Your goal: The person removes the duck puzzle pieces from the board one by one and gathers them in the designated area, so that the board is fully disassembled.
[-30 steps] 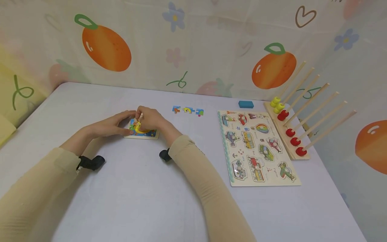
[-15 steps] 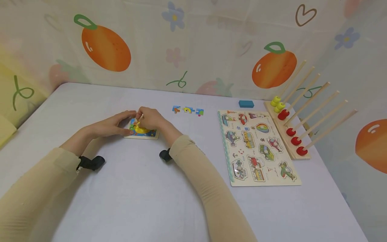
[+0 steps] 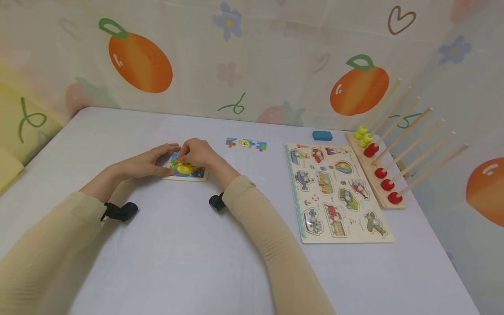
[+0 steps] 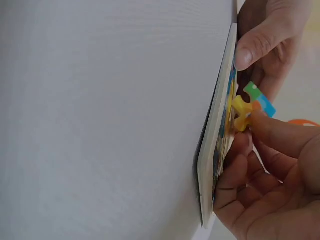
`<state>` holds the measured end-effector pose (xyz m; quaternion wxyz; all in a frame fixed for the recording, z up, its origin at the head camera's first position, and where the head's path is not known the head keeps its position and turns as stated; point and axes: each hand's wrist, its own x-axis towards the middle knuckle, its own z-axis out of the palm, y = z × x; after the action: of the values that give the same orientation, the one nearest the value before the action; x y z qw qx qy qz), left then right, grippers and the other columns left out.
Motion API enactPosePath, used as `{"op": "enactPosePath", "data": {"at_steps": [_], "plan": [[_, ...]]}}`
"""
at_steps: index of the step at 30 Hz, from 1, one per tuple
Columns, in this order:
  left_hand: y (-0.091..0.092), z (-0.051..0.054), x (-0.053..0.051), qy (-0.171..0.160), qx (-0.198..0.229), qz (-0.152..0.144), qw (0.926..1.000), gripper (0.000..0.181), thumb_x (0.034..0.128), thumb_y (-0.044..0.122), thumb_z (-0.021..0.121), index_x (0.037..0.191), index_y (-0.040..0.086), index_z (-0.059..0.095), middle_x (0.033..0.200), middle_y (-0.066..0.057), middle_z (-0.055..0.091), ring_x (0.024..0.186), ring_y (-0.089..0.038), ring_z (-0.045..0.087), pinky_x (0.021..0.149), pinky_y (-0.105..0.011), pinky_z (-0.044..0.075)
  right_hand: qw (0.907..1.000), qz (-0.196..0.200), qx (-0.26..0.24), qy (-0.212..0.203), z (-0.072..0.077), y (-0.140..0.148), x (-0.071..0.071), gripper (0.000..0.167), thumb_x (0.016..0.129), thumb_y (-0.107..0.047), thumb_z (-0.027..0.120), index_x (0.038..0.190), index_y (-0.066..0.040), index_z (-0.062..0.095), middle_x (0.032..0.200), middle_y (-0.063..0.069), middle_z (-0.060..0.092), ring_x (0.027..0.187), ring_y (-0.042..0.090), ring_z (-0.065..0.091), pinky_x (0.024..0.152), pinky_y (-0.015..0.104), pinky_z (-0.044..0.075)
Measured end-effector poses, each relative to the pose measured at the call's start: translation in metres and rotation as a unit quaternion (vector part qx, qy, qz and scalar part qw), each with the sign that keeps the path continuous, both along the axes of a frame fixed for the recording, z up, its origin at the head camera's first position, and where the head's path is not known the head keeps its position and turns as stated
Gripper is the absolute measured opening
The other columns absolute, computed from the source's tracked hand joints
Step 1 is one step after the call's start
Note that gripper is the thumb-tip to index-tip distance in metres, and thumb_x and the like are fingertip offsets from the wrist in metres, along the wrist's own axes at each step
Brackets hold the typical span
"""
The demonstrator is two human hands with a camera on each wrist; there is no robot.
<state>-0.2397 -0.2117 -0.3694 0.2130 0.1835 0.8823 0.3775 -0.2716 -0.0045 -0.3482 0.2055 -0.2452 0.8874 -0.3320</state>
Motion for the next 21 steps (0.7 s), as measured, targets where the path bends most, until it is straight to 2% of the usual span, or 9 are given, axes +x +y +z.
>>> {"op": "enactPosePath", "data": {"at_steps": [5, 9, 14, 21], "plan": [[0.001, 0.001, 0.0, -0.002, -0.007, 0.007, 0.9999, 0.087, 0.0889, 0.029, 0.07, 0.158, 0.01, 0.019, 0.169, -0.014, 0.005, 0.156, -0.038, -0.007, 0.12, -0.07, -0.001, 0.9995, -0.017, -0.025, -0.01, 0.004, 0.004, -0.005, 0.021, 0.096, -0.022, 0.064, 0.11, -0.006, 0.067, 0.1, 0.004, 0.063, 0.081, 0.012, 0.054, 0.068, 0.016, 0.045], [0.002, 0.002, -0.001, -0.002, -0.017, 0.011, 0.9998, 0.088, 0.089, 0.029, 0.07, 0.158, 0.01, 0.018, 0.168, -0.015, 0.004, 0.156, -0.039, -0.007, 0.121, -0.069, -0.001, 0.9975, -0.039, -0.056, -0.019, 0.013, 0.012, -0.008, 0.02, 0.096, -0.022, 0.064, 0.107, -0.006, 0.065, 0.094, 0.003, 0.062, 0.082, 0.015, 0.056, 0.069, 0.018, 0.047], [0.002, 0.001, -0.002, 0.006, -0.023, 0.001, 0.9997, 0.083, 0.0902, 0.028, 0.068, 0.156, 0.008, 0.022, 0.169, -0.012, 0.006, 0.156, -0.038, -0.006, 0.122, -0.067, 0.0, 0.9921, -0.063, -0.099, -0.045, 0.018, 0.025, -0.012, 0.017, 0.096, -0.018, 0.064, 0.107, -0.005, 0.063, 0.091, 0.005, 0.064, 0.079, 0.019, 0.061, 0.073, 0.026, 0.058], [0.002, -0.001, -0.002, 0.011, -0.029, -0.003, 0.9995, 0.081, 0.091, 0.028, 0.067, 0.156, 0.009, 0.023, 0.169, -0.013, 0.006, 0.156, -0.039, -0.005, 0.122, -0.067, 0.0, 0.9899, -0.085, -0.098, -0.057, 0.015, 0.046, -0.016, 0.018, 0.097, -0.02, 0.063, 0.11, -0.007, 0.063, 0.088, 0.005, 0.061, 0.074, 0.015, 0.059, 0.07, 0.023, 0.06]]}}
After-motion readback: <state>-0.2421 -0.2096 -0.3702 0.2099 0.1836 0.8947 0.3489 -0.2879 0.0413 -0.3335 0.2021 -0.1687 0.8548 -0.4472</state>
